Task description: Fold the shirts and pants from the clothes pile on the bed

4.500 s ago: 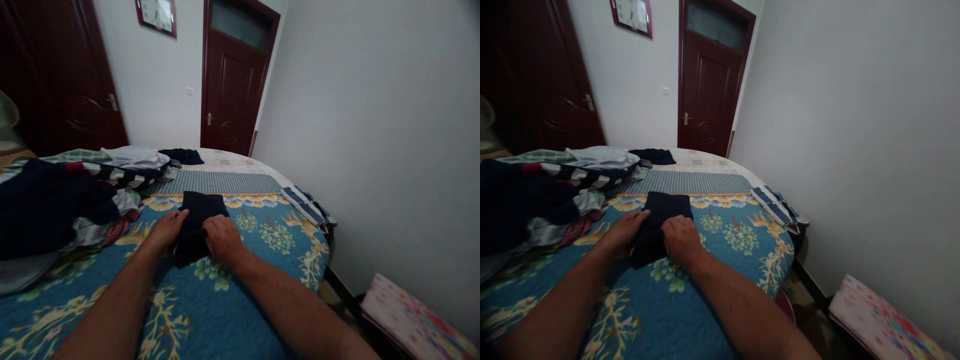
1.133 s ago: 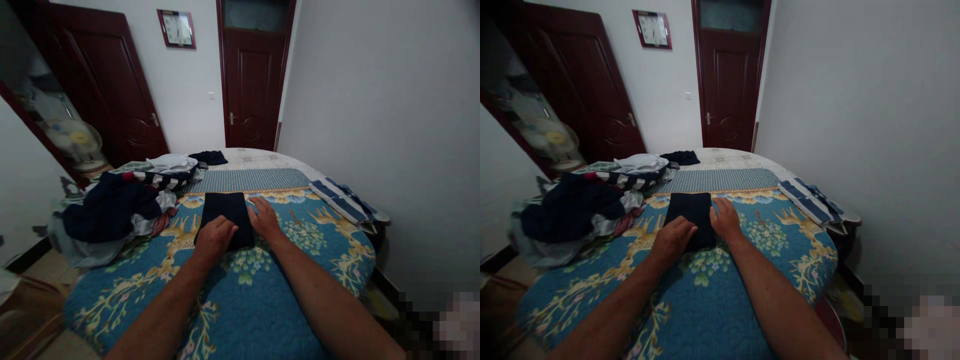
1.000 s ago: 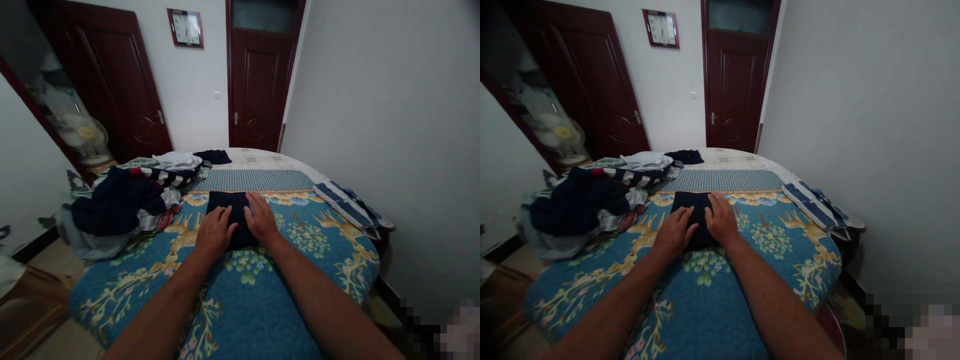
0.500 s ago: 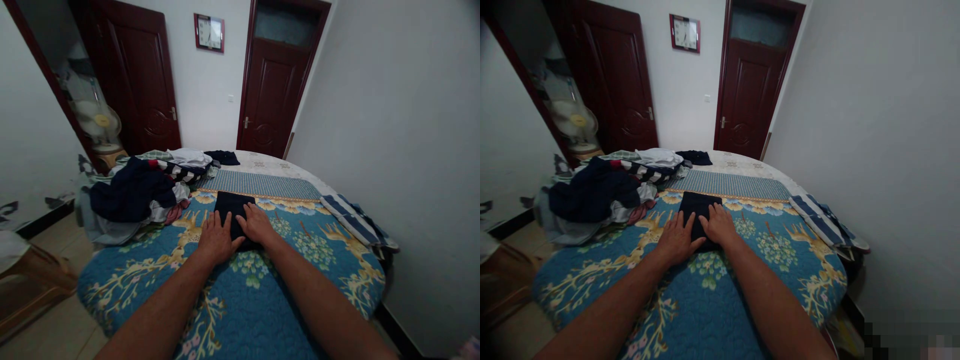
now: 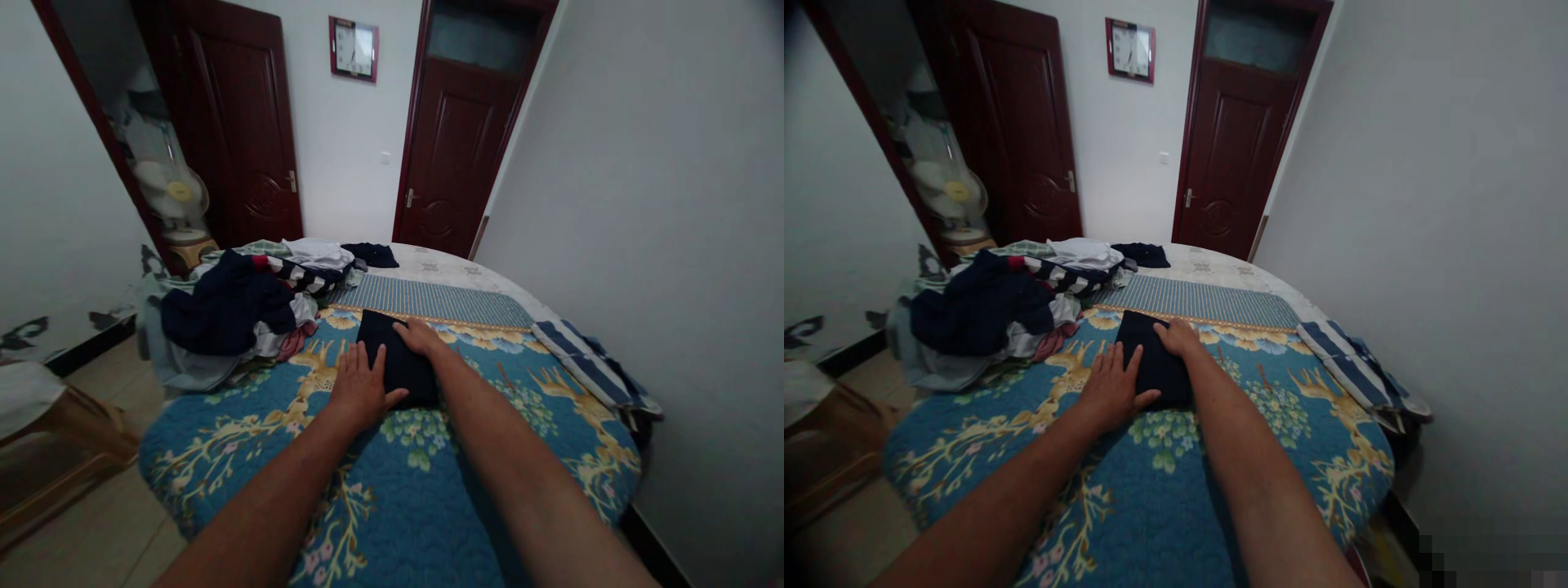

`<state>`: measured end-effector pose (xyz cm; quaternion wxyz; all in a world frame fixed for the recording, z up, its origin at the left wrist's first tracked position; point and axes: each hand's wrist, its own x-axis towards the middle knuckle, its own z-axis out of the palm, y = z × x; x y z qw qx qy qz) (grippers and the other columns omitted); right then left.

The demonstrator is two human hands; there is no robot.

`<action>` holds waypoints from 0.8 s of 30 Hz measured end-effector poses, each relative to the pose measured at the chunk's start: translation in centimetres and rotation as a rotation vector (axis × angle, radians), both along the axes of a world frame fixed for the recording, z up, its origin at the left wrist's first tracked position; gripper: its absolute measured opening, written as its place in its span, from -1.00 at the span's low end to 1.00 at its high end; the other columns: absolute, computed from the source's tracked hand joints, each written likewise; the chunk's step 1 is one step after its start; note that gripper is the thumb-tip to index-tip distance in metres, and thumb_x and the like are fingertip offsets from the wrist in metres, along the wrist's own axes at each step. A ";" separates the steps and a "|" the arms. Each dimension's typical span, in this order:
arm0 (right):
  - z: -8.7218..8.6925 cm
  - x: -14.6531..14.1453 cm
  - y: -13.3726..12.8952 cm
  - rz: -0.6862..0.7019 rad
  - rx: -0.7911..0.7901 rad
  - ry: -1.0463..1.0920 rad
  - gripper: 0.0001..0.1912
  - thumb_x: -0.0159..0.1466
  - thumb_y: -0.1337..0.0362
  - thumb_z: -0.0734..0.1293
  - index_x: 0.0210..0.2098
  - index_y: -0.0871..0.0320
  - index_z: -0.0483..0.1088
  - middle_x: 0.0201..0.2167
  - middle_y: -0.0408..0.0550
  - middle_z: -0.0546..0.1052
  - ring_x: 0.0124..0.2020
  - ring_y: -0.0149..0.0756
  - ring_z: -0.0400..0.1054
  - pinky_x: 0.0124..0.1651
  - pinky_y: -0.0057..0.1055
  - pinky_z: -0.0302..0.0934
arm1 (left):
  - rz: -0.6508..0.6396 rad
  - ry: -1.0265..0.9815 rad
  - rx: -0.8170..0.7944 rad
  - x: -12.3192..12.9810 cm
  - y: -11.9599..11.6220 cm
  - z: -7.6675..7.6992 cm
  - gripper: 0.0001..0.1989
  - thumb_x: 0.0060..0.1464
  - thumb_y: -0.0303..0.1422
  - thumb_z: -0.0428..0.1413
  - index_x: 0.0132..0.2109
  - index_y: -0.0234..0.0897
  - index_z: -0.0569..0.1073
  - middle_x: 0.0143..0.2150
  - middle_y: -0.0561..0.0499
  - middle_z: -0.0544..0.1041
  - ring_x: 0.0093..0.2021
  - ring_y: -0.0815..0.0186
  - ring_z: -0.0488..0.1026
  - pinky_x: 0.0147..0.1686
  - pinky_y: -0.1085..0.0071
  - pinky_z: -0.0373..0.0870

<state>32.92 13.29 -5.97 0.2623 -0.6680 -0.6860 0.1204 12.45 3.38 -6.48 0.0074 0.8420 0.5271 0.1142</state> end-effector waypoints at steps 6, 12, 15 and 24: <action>-0.4 1.6 -1.1 -0.060 0.069 0.105 -0.55 0.53 0.18 0.11 0.16 0.16 0.54 0.21 0.06 0.58 0.25 -0.26 0.43 0.35 -0.32 0.18 | -0.420 -0.010 0.121 0.9 -1.1 0.3 -0.38 0.39 -0.20 0.04 0.53 0.03 0.21 0.59 -0.11 0.17 0.60 -0.05 -0.01 0.52 -0.14 -0.11; -1.4 2.3 -2.0 -0.283 0.180 0.170 -0.45 0.41 0.31 0.11 0.28 0.33 0.44 0.31 0.25 0.47 0.37 -0.12 0.31 0.46 -0.17 0.07 | -0.467 -0.074 0.123 1.9 -2.6 0.7 -0.29 0.24 -0.05 0.21 0.46 -0.10 0.34 0.55 -0.24 0.23 0.58 -0.19 0.02 0.47 -0.31 -0.03; -1.6 2.3 -2.4 -0.379 0.196 0.207 -0.45 0.37 0.32 0.11 0.24 0.35 0.47 0.21 0.30 0.54 0.29 -0.04 0.38 0.41 -0.13 0.13 | -0.411 -0.066 0.115 2.4 -2.6 0.7 -0.37 0.24 -0.13 0.23 0.41 -0.08 0.39 0.51 -0.24 0.30 0.55 -0.23 0.09 0.39 -0.41 0.09; -1.2 3.3 -4.4 -0.398 0.112 0.368 -0.67 0.36 0.19 0.21 -0.15 0.14 0.60 -0.07 0.11 0.65 0.07 -0.10 0.49 0.19 -0.26 0.30 | -0.246 -0.322 0.158 2.4 -0.8 -0.2 -0.59 0.32 -0.47 0.04 0.26 -0.32 0.48 0.24 -0.28 0.60 0.32 0.00 0.50 0.30 -0.04 0.44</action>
